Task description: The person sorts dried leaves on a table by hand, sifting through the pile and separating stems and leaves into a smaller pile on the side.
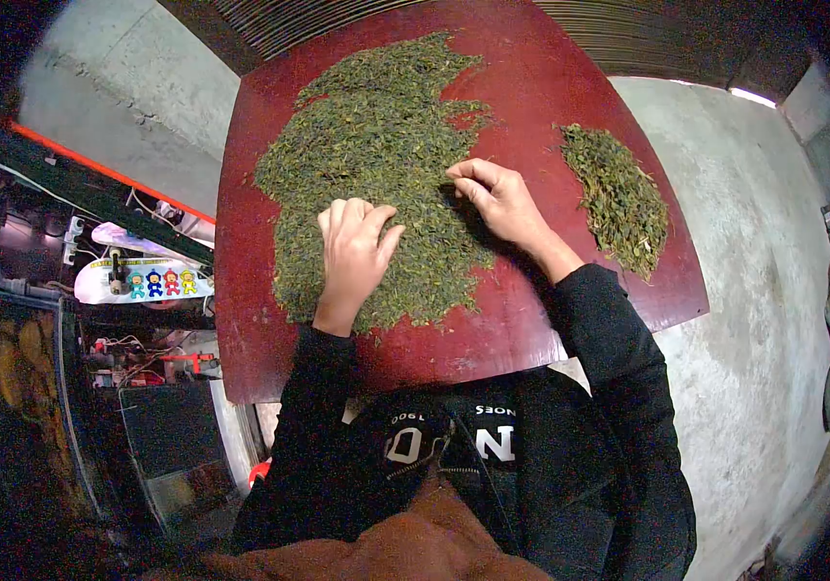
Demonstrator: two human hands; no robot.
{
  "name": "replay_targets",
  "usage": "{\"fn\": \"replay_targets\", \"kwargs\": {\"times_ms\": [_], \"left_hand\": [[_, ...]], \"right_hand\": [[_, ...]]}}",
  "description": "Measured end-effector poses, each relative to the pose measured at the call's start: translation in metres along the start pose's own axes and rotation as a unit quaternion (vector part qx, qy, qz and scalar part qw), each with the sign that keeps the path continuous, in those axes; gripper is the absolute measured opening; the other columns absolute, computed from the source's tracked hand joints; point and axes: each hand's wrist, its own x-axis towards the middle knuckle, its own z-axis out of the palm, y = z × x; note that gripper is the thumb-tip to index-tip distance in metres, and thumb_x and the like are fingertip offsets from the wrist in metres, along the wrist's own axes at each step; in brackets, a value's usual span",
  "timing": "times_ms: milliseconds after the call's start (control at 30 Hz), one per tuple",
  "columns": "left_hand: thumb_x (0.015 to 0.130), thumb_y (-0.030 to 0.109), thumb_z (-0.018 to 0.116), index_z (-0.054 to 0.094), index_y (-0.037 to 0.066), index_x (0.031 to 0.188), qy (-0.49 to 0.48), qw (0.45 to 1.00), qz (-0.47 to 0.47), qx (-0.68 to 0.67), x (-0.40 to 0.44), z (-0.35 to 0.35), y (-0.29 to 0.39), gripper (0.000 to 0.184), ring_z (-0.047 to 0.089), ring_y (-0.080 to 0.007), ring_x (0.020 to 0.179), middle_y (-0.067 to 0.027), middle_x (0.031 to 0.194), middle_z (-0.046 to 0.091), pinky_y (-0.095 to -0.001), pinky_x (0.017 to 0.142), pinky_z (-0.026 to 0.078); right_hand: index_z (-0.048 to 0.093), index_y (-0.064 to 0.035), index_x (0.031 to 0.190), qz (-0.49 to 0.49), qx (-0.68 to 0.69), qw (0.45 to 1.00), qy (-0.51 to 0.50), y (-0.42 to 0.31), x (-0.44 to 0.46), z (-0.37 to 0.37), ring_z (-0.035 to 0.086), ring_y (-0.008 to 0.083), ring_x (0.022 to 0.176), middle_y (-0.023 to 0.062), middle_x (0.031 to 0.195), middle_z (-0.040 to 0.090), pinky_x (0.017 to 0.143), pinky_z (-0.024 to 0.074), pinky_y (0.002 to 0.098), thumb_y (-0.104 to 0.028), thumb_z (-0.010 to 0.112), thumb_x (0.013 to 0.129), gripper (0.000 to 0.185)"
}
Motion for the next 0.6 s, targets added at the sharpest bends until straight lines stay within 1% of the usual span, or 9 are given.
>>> {"fn": "replay_targets", "kwargs": {"times_ms": [100,133,200,267,300,433,467,533,600], "left_hand": [[0.078,0.007,0.069,0.065,0.009,0.096,-0.022,0.999,0.000,0.032,-0.003,0.007,-0.001,0.018,0.048,-0.0218,0.080,-0.0042,0.086,0.055,-0.0356,0.080,0.037],[0.078,0.007,0.069,0.065,0.009,0.096,-0.023,0.999,0.001,0.029,-0.005,0.009,-0.001,0.018,0.048,-0.0218,0.080,-0.0042,0.086,0.055,-0.0356,0.080,0.037],[0.078,0.007,0.069,0.064,0.008,0.095,-0.017,1.000,0.003,0.018,-0.006,0.011,-0.003,0.018,0.048,-0.0222,0.080,-0.0049,0.086,0.055,-0.0358,0.079,0.037],[0.078,0.007,0.069,0.064,0.008,0.095,-0.010,1.000,0.004,0.008,-0.007,0.014,-0.004,0.017,0.047,-0.0226,0.081,-0.0057,0.087,0.055,-0.0360,0.079,0.037],[0.078,0.007,0.069,0.064,0.008,0.095,-0.010,1.000,0.005,0.007,-0.007,0.014,-0.004,0.017,0.047,-0.0226,0.081,-0.0057,0.087,0.055,-0.0360,0.079,0.037],[0.079,0.007,0.065,0.063,0.007,0.090,-0.010,1.000,0.005,0.004,-0.006,0.014,-0.002,0.012,0.046,-0.0259,0.082,-0.0086,0.088,0.053,-0.0387,0.078,0.037],[0.079,0.007,0.065,0.063,0.007,0.090,-0.010,1.000,0.005,0.004,-0.006,0.014,-0.002,0.012,0.046,-0.0259,0.082,-0.0086,0.088,0.053,-0.0387,0.078,0.037],[0.080,0.007,0.065,0.062,0.006,0.090,0.002,1.000,0.012,-0.008,-0.005,0.014,-0.002,0.011,0.046,-0.0261,0.082,-0.0088,0.089,0.053,-0.0387,0.078,0.037],[0.080,0.007,0.064,0.061,0.006,0.090,0.014,1.000,0.018,-0.020,-0.004,0.013,-0.001,0.011,0.047,-0.0263,0.082,-0.0090,0.089,0.053,-0.0387,0.078,0.037]], "right_hand": [[0.063,-0.0050,0.088,0.114,0.132,0.985,-0.014,-0.008,0.001,-0.005,0.048,0.0063,0.061,-0.0005,0.080,0.063,0.056,0.0394,0.0208,-0.009,0.058,0.093,0.008],[0.063,-0.0050,0.088,0.116,0.131,0.984,-0.012,-0.006,0.001,-0.007,0.048,0.0063,0.061,-0.0005,0.080,0.063,0.056,0.0394,0.0208,-0.009,0.058,0.093,0.008],[0.063,-0.0052,0.089,0.156,0.279,0.947,-0.032,0.002,0.005,-0.014,0.047,0.0053,0.060,-0.0009,0.079,0.063,0.054,0.0378,0.0202,-0.010,0.057,0.094,0.009],[0.063,-0.0054,0.089,0.190,0.420,0.886,-0.052,0.007,0.006,-0.020,0.046,0.0042,0.059,-0.0013,0.079,0.063,0.052,0.0362,0.0196,-0.011,0.056,0.094,0.011],[0.063,-0.0054,0.089,0.190,0.420,0.886,-0.050,0.006,0.005,-0.022,0.046,0.0042,0.059,-0.0013,0.079,0.063,0.052,0.0362,0.0196,-0.011,0.056,0.094,0.011],[0.063,-0.0047,0.091,0.224,0.171,0.954,-0.100,-0.001,0.003,-0.028,0.050,0.0101,0.055,0.0026,0.074,0.064,0.050,0.0404,0.0257,-0.015,0.056,0.094,0.012],[0.063,-0.0047,0.091,0.225,0.171,0.954,-0.099,-0.002,0.002,-0.028,0.050,0.0101,0.055,0.0026,0.074,0.064,0.050,0.0404,0.0257,-0.015,0.056,0.094,0.012],[0.062,-0.0042,0.091,0.097,-0.012,0.987,-0.128,-0.005,-0.001,-0.025,0.053,0.0169,0.055,0.0061,0.072,0.064,0.051,0.0431,0.0305,-0.015,0.058,0.092,0.011],[0.062,-0.0038,0.091,-0.037,-0.194,0.969,-0.151,-0.007,-0.005,-0.022,0.057,0.0238,0.054,0.0095,0.070,0.065,0.053,0.0459,0.0353,-0.015,0.060,0.090,0.011]]}}
